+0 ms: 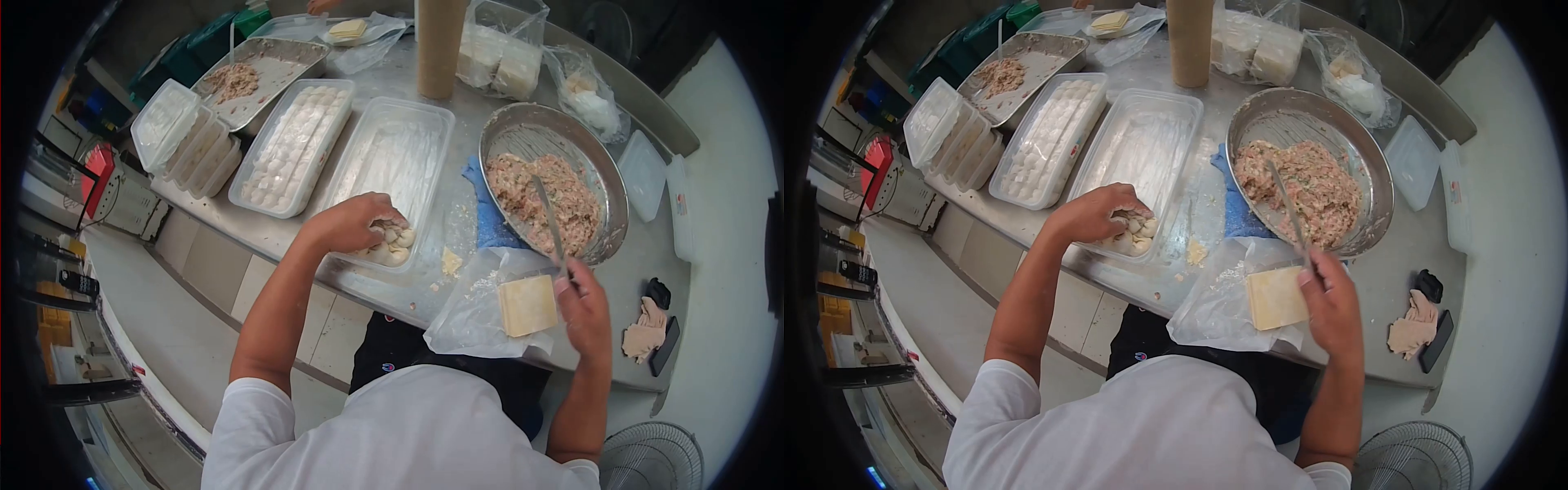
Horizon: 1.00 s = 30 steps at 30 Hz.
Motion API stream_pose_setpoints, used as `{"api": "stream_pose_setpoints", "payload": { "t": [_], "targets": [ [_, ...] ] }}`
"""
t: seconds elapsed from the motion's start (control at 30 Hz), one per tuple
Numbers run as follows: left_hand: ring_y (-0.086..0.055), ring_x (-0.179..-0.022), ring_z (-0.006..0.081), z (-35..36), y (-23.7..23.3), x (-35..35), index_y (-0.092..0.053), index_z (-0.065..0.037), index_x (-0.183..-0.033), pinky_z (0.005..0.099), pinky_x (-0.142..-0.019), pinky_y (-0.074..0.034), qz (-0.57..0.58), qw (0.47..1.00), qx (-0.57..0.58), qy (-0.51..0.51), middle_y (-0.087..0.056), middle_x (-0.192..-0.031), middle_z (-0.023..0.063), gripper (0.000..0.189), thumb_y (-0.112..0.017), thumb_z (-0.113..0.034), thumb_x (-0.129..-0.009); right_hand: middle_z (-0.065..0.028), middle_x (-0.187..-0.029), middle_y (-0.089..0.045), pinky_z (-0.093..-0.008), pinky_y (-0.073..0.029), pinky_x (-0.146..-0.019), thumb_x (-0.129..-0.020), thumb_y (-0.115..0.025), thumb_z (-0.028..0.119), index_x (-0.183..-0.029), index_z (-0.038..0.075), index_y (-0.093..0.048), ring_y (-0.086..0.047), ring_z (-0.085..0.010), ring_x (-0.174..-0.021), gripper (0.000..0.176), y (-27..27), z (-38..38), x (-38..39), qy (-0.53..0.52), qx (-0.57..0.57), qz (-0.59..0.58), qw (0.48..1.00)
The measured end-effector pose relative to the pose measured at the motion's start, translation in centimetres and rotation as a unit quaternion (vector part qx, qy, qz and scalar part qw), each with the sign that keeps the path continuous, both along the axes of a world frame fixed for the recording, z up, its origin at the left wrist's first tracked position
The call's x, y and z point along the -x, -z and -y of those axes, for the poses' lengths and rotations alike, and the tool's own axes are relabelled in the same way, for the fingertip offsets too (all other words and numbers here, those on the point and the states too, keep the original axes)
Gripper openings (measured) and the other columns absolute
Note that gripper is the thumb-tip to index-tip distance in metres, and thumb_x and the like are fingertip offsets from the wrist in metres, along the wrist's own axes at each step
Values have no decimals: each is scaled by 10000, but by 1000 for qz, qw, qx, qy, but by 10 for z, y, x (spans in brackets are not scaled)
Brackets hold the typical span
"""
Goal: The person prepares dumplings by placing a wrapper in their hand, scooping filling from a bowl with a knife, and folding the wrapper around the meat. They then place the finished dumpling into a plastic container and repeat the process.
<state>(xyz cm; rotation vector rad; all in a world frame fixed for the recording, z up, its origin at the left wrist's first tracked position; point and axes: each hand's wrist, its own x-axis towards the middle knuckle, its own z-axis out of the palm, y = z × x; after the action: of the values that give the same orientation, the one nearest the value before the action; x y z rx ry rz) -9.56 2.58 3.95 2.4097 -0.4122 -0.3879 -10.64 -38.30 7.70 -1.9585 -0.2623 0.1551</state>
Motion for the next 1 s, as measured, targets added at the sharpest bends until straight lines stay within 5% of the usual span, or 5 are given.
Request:
{"api": "stream_pose_setpoints", "payload": {
  "t": [0.03, 0.1, 0.2, 0.53, 1.0],
  "targets": [
    [-620, -1112, 320, 0, 1, 0, -714, -121, -1242, 391, -995, -494, 3, 1000, -1, 5, -654, -1137, 131, 510, -653, 21, -757, -42, -934, -619, -303, -480, -784, -968, -613, 63, -1190, -38, -651, -598, -163, -840, 247, -9, 5, -5, 4, 1, 0, 1000],
    [-621, -1117, 319, -2, -2, 0, -714, -112, -1239, 388, -1001, -493, -6, 1000, 8, 3, -656, -1148, 133, 495, -656, 14, -764, -132, -914, -601, -362, -486, -751, -957, -571, 8, -1192, -41, -644, -622, -298, -819, 251, -29, 12, -17, -27, 228, 227, 946],
    [-624, -1128, 314, -2, -10, 3, -704, -82, -1229, 387, -1012, -491, -4, 1000, 24, -16, -658, -1159, 128, 463, -673, -2, -774, -207, -911, -567, -428, -485, -747, -939, -580, 7, -1171, -27, -653, -602, -398, -836, 246, -39, 24, -28, -34, 317, 261, 911],
    [-675, -993, 340, 7, -10, 3, -713, -11, -1052, 404, -911, -529, 80, 996, -20, -29, -710, -1031, 158, 251, -736, -86, -813, -207, -930, -622, -440, -505, -784, -927, -591, 12, -1099, -25, -677, -624, -409, -854, 195, -24, 31, -18, -16, 265, 251, 931],
    [-652, -1103, 345, -3, -11, 1, -686, -32, -1179, 405, -982, -499, 46, 999, -10, 10, -700, -1146, 161, 356, -725, -88, -830, -204, -926, -620, -440, -499, -777, -920, -596, 20, -1082, -37, -673, -622, -402, -848, 188, -19, 36, -10, -1, 241, 199, 950]
  ]
}}
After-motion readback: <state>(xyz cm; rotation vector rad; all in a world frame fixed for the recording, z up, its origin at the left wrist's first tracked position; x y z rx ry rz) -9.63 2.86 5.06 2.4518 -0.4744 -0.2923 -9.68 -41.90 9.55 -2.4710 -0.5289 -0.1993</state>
